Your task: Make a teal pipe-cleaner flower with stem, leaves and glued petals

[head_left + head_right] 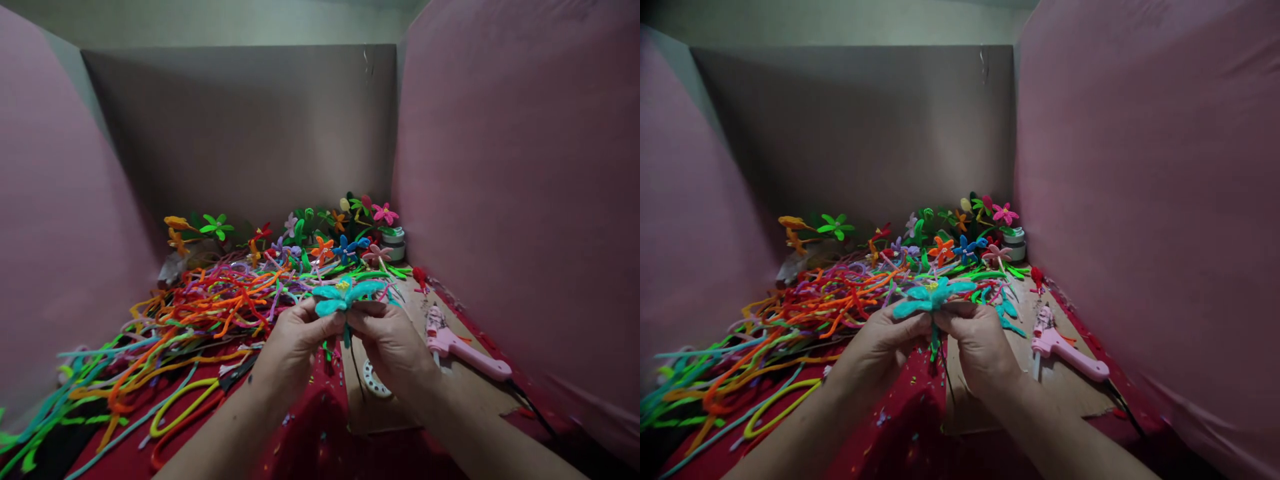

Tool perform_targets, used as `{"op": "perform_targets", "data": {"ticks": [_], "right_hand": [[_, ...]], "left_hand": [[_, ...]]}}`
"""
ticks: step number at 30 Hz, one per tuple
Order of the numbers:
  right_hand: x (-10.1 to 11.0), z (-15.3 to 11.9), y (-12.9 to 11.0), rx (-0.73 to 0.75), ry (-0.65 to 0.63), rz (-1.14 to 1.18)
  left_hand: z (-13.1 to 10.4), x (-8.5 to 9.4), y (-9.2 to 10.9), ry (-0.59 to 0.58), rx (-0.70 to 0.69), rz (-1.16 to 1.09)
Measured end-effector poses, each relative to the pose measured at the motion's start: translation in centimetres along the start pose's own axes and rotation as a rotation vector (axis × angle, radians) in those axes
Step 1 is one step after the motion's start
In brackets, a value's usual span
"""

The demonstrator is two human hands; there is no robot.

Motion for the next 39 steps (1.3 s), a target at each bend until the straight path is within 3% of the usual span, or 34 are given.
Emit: {"op": "perform_targets", "data": {"ticks": [6,11,21,32,39], "right_hand": [[0.3,-0.1,0.5,-0.070,0.028,0.100],[0.5,-0.1,0.6,-0.073,0.074,0.187],[0.4,0.3,1.7,-0.070,0.019,0.264],[-0.1,0.0,0.7,-0.028,-0.126,0.132],[0.2,-0.1,0.5,-0.049,-0.048,0.145]], "left_hand": [[0.2,0.0,-0.5,0.016,0.036,-0.158],[0.2,0.2,-0.8,0.018,0.047,-0.161],[0.4,0.6,-1.3,-0.068,0.112,-0.185],[0.1,0.3,-0.9,-0.024,0.071,-0.246],[0.4,0.8,-1.3,-0.091,0.064,-0.263]]}}
Point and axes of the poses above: each hand's wrist, its own z-axis towards the middle knuckle, its own x-axis out of the back of the hand, y = z × x, the point moved 4 cm from there along z, towards the middle knuckle, and after that the axes turned 5 degrees about -y, right-handed, at the moved point
